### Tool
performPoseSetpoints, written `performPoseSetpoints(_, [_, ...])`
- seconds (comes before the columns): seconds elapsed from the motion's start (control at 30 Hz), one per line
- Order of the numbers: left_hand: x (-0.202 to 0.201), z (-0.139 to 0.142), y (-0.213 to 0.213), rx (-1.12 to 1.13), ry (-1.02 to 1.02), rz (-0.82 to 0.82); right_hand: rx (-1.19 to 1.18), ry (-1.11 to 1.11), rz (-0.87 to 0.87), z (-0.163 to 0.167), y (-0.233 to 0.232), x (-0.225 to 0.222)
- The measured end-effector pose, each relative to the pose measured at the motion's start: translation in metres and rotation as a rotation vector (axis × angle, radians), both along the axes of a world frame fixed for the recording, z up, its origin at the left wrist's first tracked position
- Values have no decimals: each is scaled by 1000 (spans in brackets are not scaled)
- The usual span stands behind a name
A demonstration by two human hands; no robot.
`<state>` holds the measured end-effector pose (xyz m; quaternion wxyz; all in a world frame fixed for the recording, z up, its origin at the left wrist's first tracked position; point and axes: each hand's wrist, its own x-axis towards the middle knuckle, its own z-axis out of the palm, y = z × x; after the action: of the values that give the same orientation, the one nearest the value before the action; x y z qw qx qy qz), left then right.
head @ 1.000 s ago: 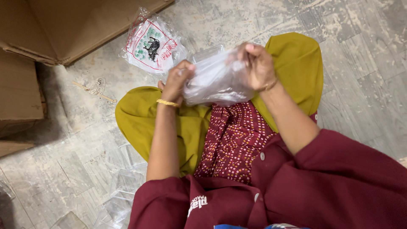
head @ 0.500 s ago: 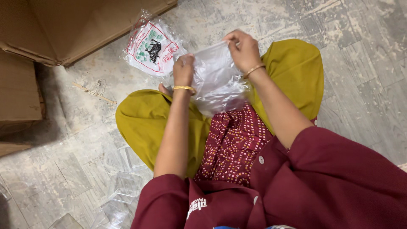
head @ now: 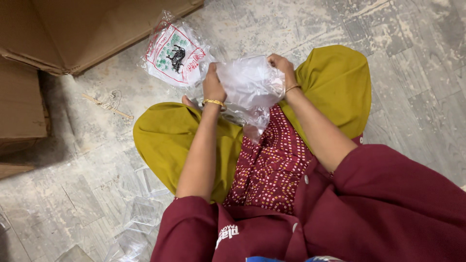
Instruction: The person sits on the floor and packs clear plastic containers into plastic bags one at a time, then sets filled bags aside near a cardboard box. They open each bag, insert a container, and gather the bag closed.
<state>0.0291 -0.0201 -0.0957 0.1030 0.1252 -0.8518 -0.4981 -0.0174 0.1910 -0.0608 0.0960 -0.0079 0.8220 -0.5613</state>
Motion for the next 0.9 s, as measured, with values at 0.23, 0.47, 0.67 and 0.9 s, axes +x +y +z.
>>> performPoseSetpoints(0.23, [-15, 31, 3, 239, 155, -203, -945, -669, 325, 48, 8, 16])
performPoseSetpoints(0.47, [-12, 26, -14, 319, 314, -377, 111, 124, 634, 55, 14, -14])
performPoseSetpoints(0.67, [7, 17, -30, 639, 43, -332, -224, 103, -375, 50, 70, -89])
performPoseSetpoints(0.9, [-2, 28, -18, 752, 17, -350, -12, -180, -124, 56, 41, -121])
